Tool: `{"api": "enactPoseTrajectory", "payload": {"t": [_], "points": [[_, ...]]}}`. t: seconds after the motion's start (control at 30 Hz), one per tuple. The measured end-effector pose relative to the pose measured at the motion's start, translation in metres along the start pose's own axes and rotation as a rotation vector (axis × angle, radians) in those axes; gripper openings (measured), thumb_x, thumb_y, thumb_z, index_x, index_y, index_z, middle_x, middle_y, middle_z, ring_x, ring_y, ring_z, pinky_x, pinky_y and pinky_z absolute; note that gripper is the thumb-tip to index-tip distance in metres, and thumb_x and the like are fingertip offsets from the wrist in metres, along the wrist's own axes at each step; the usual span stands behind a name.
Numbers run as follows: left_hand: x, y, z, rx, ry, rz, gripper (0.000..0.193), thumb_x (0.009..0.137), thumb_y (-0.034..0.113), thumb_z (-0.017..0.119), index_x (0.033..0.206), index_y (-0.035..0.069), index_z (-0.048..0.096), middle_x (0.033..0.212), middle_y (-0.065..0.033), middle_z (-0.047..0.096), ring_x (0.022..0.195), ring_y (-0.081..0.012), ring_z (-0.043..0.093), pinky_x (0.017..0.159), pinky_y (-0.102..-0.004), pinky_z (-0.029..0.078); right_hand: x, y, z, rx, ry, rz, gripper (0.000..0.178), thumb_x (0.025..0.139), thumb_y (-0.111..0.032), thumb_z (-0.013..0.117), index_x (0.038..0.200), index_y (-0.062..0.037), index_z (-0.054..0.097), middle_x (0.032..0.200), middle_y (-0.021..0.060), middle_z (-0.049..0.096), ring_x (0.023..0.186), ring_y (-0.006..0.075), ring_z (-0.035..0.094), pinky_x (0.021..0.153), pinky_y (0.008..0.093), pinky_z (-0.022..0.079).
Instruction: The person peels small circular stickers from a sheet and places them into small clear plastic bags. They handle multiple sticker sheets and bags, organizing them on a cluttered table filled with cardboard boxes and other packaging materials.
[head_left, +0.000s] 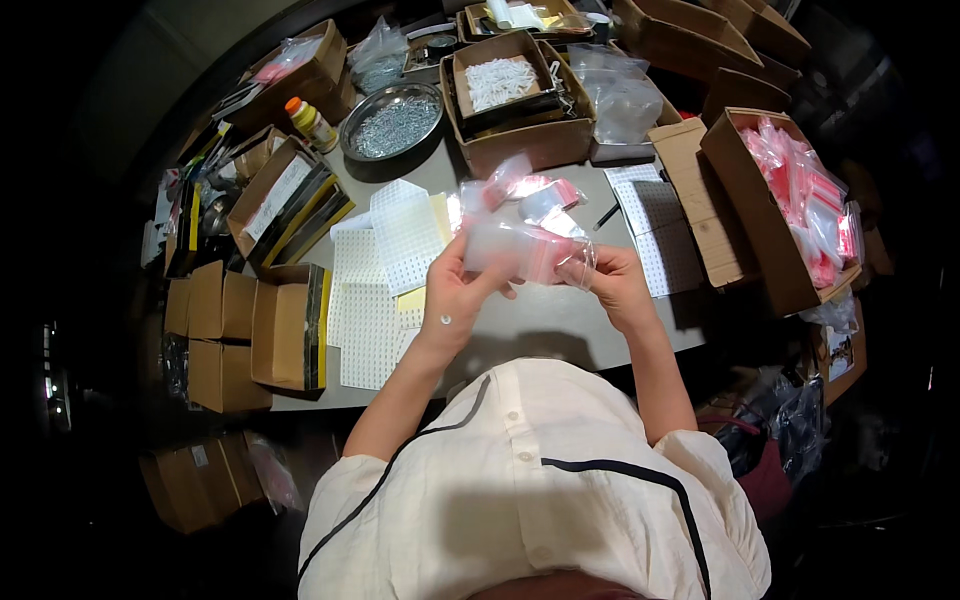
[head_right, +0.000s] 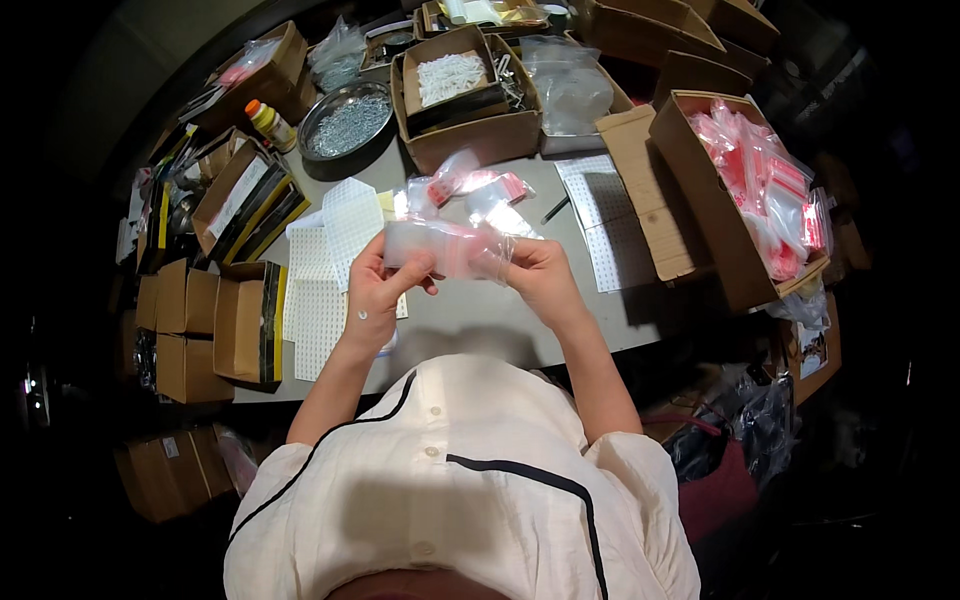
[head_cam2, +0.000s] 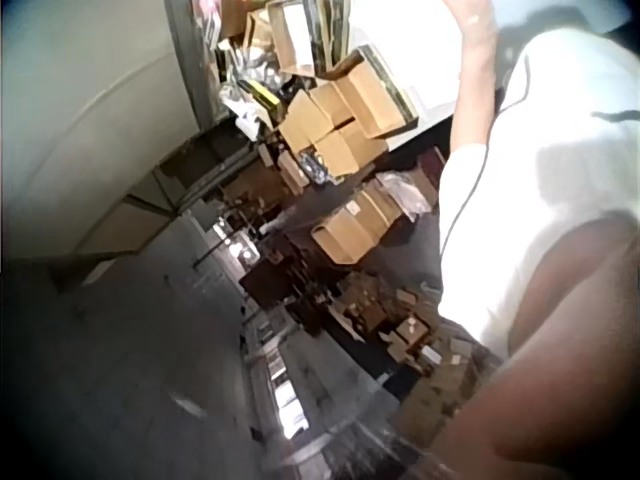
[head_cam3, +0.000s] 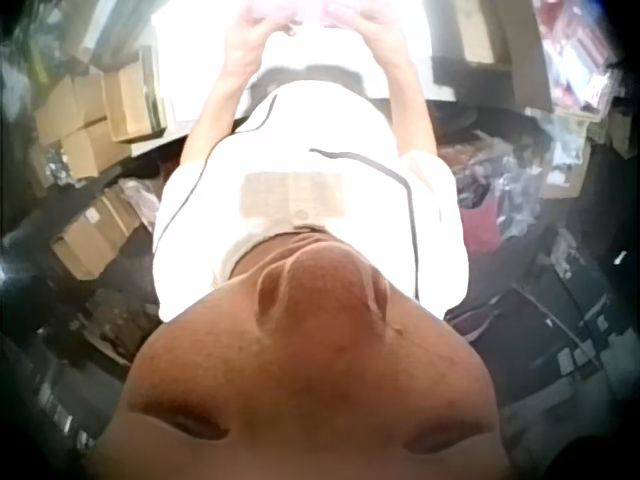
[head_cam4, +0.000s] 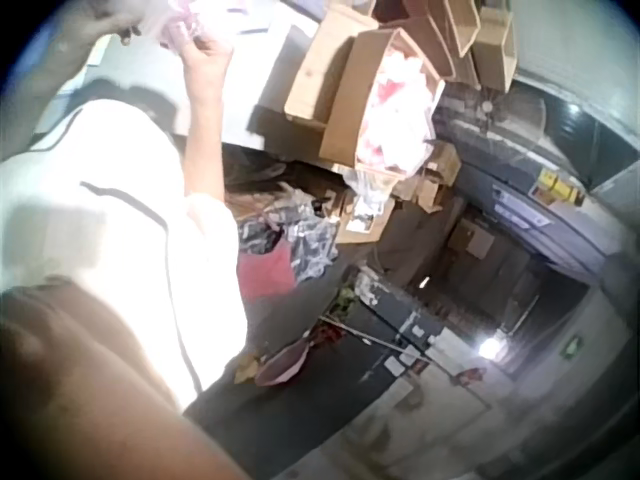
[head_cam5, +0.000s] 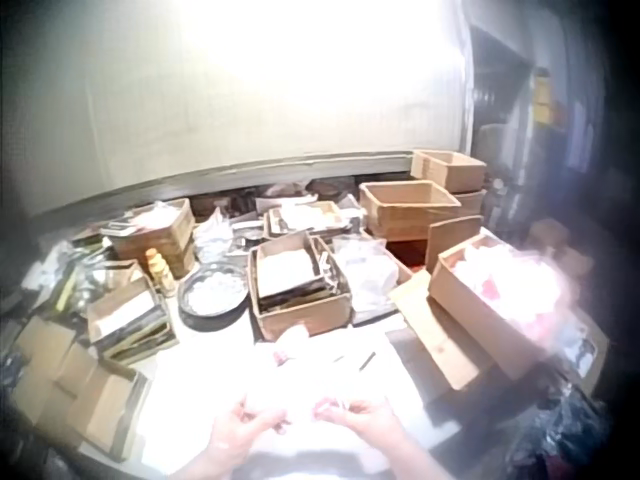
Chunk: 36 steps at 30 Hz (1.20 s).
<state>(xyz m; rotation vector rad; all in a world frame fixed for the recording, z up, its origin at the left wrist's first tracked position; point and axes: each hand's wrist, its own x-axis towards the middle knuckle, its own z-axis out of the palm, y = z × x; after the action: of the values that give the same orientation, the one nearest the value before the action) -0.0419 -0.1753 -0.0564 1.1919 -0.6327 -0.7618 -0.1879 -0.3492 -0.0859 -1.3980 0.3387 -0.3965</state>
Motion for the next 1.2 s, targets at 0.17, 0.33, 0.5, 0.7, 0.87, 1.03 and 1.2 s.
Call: {"api": "enactPoseTrajectory", "payload": {"t": [0.17, 0.33, 0.5, 0.7, 0.87, 1.03, 1.2], "points": [[-0.002, 0.002, 0.006, 0.0, -0.007, -0.064, 0.034, 0.093, 0.014, 0.072, 0.121, -0.003, 0.061, 0.102, -0.011, 0.071, 0.081, -0.0171, 0.07, 0.067, -0.0291, 0.058, 0.001, -0.007, 0.0, 0.235, -0.116, 0.067, 0.032, 0.094, -0.022, 0.074, 0.103, 0.0092, 0.072, 0.092, 0.0183, 0.075, 0.078, 0.0283, 0.077, 0.073, 0.0404, 0.065], [-0.003, 0.005, 0.006, 0.005, -0.014, -0.09, 0.036, 0.094, 0.011, 0.071, 0.124, -0.004, 0.057, 0.106, -0.0117, 0.071, 0.081, -0.0186, 0.072, 0.065, -0.0284, 0.059, 0.003, -0.001, -0.003, 0.249, -0.147, 0.083, 0.035, 0.093, -0.024, 0.075, 0.101, 0.0099, 0.072, 0.088, 0.0195, 0.075, 0.076, 0.0304, 0.077, 0.07, 0.0414, 0.066], [-0.004, 0.0, 0.008, 0.287, 0.086, -0.043, 0.04, 0.093, 0.011, 0.073, 0.125, -0.001, 0.054, 0.103, -0.0113, 0.07, 0.083, -0.016, 0.072, 0.063, -0.0285, 0.06, 0.008, 0.002, -0.004, 0.158, -0.154, 0.104, 0.029, 0.093, -0.017, 0.074, 0.105, 0.0084, 0.074, 0.086, 0.0157, 0.075, 0.076, 0.0272, 0.077, 0.075, 0.0401, 0.065], [-0.008, -0.007, 0.004, 0.71, 0.145, 0.15, 0.041, 0.09, 0.011, 0.076, 0.122, -0.001, 0.053, 0.095, -0.0106, 0.071, 0.074, -0.0156, 0.072, 0.059, -0.0281, 0.057, 0.008, -0.006, 0.014, 0.177, -0.174, 0.103, 0.027, 0.093, -0.014, 0.073, 0.11, 0.007, 0.073, 0.098, 0.0152, 0.075, 0.082, 0.027, 0.076, 0.079, 0.0382, 0.065], [-0.009, 0.009, 0.007, 0.876, 0.066, 0.13, 0.037, 0.09, 0.011, 0.076, 0.118, -0.003, 0.056, 0.09, -0.0105, 0.072, 0.071, -0.015, 0.071, 0.059, -0.0274, 0.056, 0.006, -0.007, 0.022, 0.21, -0.174, 0.161, 0.032, 0.093, -0.012, 0.072, 0.118, 0.0072, 0.069, 0.101, 0.0153, 0.074, 0.084, 0.0277, 0.076, 0.079, 0.0388, 0.065], [-0.004, 0.017, 0.003, 0.121, -0.021, -0.043, 0.033, 0.094, 0.009, 0.072, 0.12, -0.004, 0.058, 0.104, -0.0117, 0.07, 0.081, -0.0152, 0.071, 0.064, -0.0267, 0.059, 0.001, 0.002, 0.008, 0.377, -0.149, 0.109, 0.03, 0.093, -0.012, 0.071, 0.115, 0.0073, 0.07, 0.1, 0.0162, 0.074, 0.083, 0.0291, 0.076, 0.077, 0.0422, 0.065], [-0.011, 0.016, 0.004, 0.191, -0.021, -0.038, 0.029, 0.095, 0.007, 0.07, 0.12, -0.004, 0.059, 0.107, -0.012, 0.069, 0.084, -0.0155, 0.071, 0.064, -0.0262, 0.06, -0.001, 0.007, 0.011, 0.354, -0.149, 0.133, 0.028, 0.093, -0.013, 0.071, 0.113, 0.0052, 0.073, 0.1, 0.0154, 0.074, 0.081, 0.0275, 0.075, 0.079, 0.0411, 0.064]]}}
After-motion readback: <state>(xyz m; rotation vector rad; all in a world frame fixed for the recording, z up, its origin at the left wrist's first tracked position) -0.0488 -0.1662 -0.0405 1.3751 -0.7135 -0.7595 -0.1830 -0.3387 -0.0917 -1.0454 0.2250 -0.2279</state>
